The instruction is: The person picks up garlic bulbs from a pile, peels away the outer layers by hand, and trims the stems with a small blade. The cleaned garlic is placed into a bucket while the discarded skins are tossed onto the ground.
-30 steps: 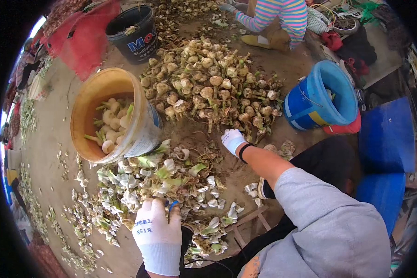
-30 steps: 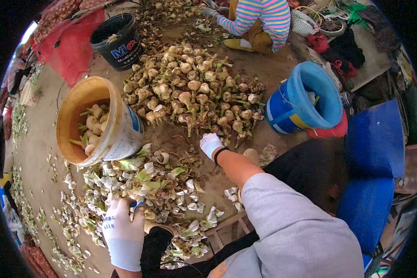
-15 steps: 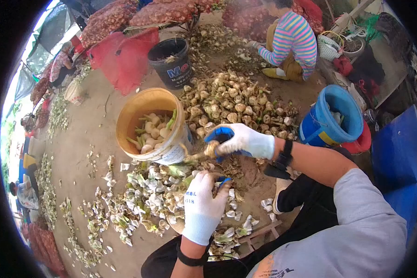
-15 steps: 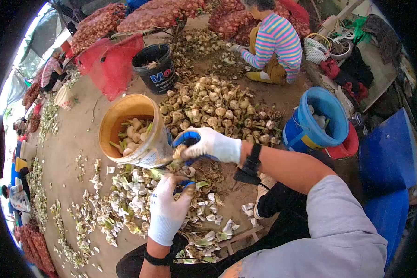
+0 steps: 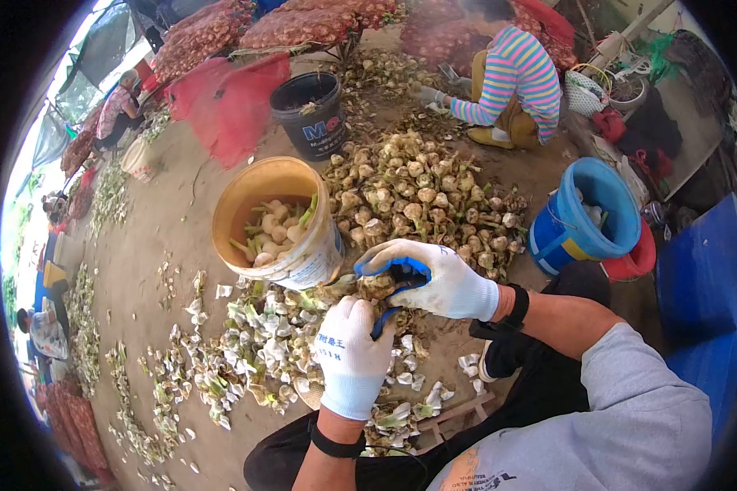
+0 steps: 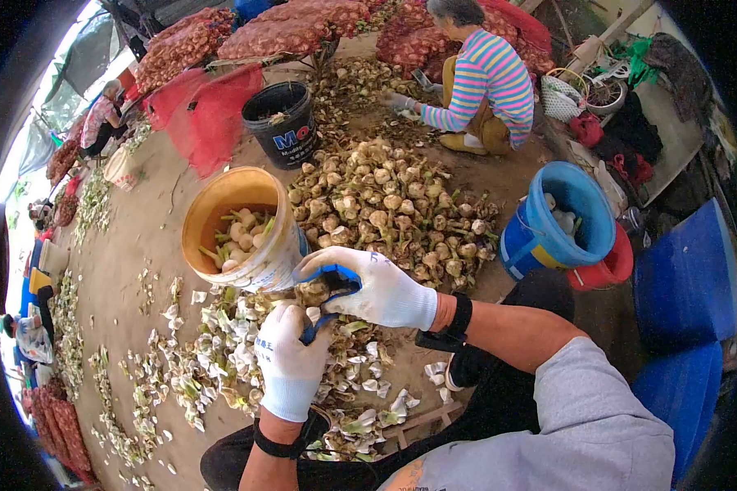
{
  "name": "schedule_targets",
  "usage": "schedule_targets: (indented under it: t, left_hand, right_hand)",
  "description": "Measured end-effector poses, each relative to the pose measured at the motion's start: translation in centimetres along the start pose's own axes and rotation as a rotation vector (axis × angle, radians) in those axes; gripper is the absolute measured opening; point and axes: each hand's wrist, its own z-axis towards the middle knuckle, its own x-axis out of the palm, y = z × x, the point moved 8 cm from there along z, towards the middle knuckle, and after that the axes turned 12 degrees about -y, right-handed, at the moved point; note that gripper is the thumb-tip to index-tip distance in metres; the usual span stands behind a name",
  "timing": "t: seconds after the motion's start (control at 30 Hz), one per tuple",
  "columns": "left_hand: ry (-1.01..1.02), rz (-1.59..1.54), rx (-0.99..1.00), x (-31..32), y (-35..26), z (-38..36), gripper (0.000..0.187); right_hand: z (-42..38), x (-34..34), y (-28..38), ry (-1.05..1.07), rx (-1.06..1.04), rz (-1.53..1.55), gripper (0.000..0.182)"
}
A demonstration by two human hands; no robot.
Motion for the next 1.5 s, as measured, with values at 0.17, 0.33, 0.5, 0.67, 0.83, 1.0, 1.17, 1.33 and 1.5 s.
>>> schedule_targets:
  t: [0.17,0.33,0.5,0.67,0.83,1.0,1.17,1.33,1.5]
  left_hand:
    - [0.019,0.023,-0.009,-0.4,0.3,0.2,0.024]
    - [-0.118,0.011,-0.105,-2.5,1.0,0.7,0.027]
    - [-0.109,-0.493,-0.683,-1.6,3.9,-0.3,0.027]
    - [-0.142,-0.604,-0.860,-1.1,5.1,-0.9,0.029]
    - [-0.041,-0.778,-0.979,0.0,5.7,-1.6,0.028]
    - [-0.029,-0.850,-1.035,0.1,5.7,-1.9,0.026]
    - [-0.083,-0.871,-1.048,0.1,5.1,-1.7,0.015]
    - [-0.130,-0.907,-1.012,0.4,5.1,-1.3,0.012]
    - [-0.178,-0.899,-0.997,0.4,5.2,-1.0,0.012]
  right_hand:
    - [0.2,-0.4,0.2,-0.036,0.115,0.108,0.055]
    - [0.9,-1.2,0.9,-0.074,0.116,0.102,0.057]
    - [0.5,-1.0,0.9,-0.092,0.094,0.101,0.055]
    - [0.4,-0.6,1.2,-0.089,0.061,0.068,0.054]
    - [-0.1,0.6,2.1,-0.001,-0.213,-0.235,0.052]
    - [-1.0,1.6,3.0,0.073,-0.494,-0.421,0.044]
    - [-1.6,2.2,2.9,0.079,-0.519,-0.458,0.045]
    - [-1.7,2.3,3.0,0.057,-0.527,-0.470,0.047]
    - [-1.1,1.8,2.8,-0.037,-0.373,-0.283,0.048]
